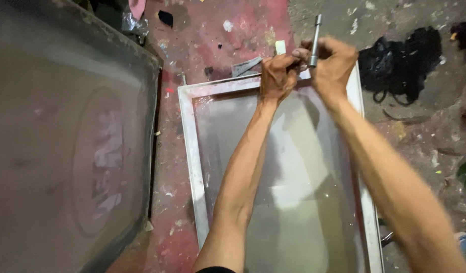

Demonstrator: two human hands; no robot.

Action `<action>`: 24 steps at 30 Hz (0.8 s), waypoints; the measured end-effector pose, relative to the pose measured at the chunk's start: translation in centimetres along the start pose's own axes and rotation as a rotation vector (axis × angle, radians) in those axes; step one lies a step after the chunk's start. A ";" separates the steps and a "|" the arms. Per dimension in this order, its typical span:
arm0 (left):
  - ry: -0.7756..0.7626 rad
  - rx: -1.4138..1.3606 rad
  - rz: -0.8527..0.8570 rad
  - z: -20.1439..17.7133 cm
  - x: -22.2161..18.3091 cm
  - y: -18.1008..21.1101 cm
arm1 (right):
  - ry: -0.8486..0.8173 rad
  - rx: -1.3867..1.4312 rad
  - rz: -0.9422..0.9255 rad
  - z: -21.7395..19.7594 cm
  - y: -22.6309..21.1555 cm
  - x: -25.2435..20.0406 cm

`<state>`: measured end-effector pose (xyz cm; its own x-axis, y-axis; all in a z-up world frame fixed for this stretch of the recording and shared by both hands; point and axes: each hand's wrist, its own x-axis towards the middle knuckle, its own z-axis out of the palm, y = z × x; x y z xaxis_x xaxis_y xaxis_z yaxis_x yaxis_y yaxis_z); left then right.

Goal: Preparing screen printing frames by applying material, spraying liquid, and tightening clamps with a T-handle wrench.

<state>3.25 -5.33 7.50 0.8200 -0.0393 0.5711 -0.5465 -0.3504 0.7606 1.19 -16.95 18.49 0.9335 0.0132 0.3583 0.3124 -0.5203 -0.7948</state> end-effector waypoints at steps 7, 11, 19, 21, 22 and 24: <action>0.071 0.086 -0.043 0.5 -0.4 0.7 | -0.135 0.030 0.026 -0.8 -0.7 0.0; 0.006 0.159 -0.113 1.3 -1.4 -0.1 | -0.530 -0.153 0.146 -6.1 -4.8 3.3; -0.017 0.174 -0.107 0.4 -0.5 1.5 | -0.974 -0.781 0.359 -4.8 -7.6 8.0; -0.034 0.169 -0.124 0.2 -0.6 1.1 | -0.963 -0.733 0.279 -4.4 -3.9 7.7; -0.044 0.147 -0.062 0.1 -0.4 0.9 | -0.915 -0.907 -0.177 -4.1 -1.2 7.4; -0.052 0.129 0.011 0.0 0.2 0.4 | -0.815 -1.054 -0.644 -4.5 0.5 7.2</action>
<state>3.17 -5.48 7.94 0.8234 -0.0916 0.5600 -0.5323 -0.4669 0.7062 7.29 -20.95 22.83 0.6372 0.7563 -0.1483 0.7658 -0.5995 0.2328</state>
